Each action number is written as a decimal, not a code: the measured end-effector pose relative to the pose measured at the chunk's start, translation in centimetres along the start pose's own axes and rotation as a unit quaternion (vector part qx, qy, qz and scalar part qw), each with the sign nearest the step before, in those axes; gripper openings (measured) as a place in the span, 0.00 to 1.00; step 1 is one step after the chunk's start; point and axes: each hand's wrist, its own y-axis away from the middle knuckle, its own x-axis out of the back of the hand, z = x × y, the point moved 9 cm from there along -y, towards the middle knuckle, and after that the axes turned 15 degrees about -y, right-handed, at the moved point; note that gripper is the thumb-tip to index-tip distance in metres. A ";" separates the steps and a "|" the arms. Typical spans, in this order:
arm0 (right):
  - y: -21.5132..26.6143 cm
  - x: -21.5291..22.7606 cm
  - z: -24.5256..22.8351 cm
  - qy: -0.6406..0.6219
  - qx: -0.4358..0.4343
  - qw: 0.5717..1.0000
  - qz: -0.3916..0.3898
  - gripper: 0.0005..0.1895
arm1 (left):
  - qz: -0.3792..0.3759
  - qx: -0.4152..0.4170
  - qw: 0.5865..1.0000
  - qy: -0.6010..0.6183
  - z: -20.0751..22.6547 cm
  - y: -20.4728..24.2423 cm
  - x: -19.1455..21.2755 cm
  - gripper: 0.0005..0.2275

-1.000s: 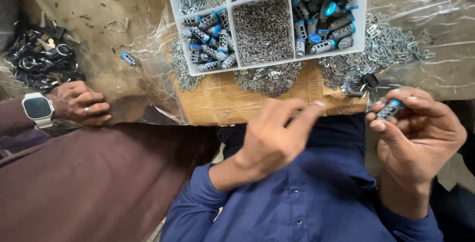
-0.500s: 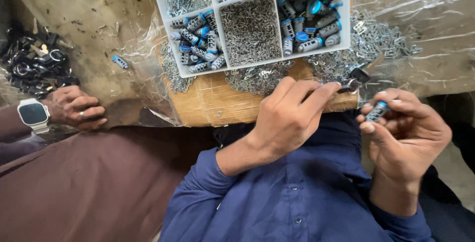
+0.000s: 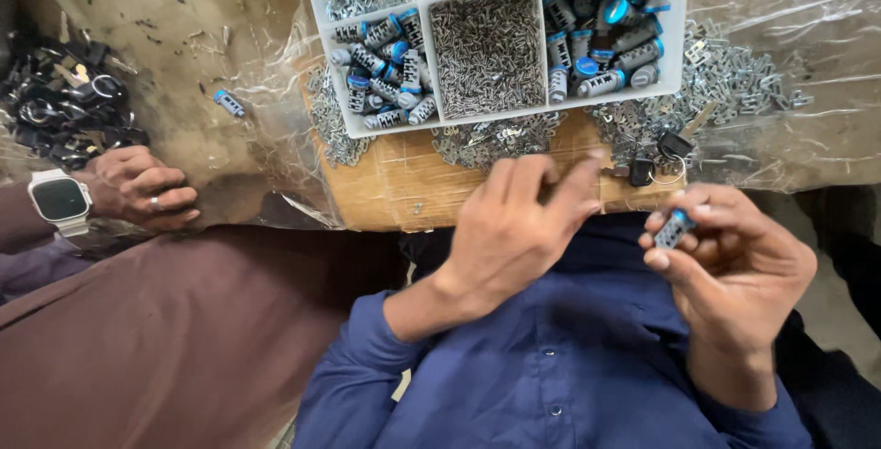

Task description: The person assembles small cylindrical key components by inserting metal pins into blue-and-white plastic housings. They repeatedly pick up pins from a compartmentalized tray, insert them into the cylinders, and place the assembled units back into the tray. The process is repetitive and focused on manual dexterity.

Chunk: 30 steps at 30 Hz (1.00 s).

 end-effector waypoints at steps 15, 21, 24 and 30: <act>1.8 -1.4 2.7 0.000 -0.075 0.997 -0.014 0.20 | 0.053 -0.011 0.996 0.065 -2.1 2.8 2.9 0.17; 1.7 -2.4 3.3 0.009 -0.093 0.995 -0.029 0.20 | 0.068 -0.063 0.995 0.032 -1.3 2.8 1.3 0.12; 1.3 -2.8 4.2 0.007 -0.117 0.993 -0.024 0.23 | 0.062 -0.090 0.984 0.139 -2.8 4.4 1.9 0.12; 0.6 -4.7 6.6 -0.026 -0.163 0.986 -0.028 0.23 | 0.107 0.100 0.981 0.129 -6.5 6.4 4.3 0.09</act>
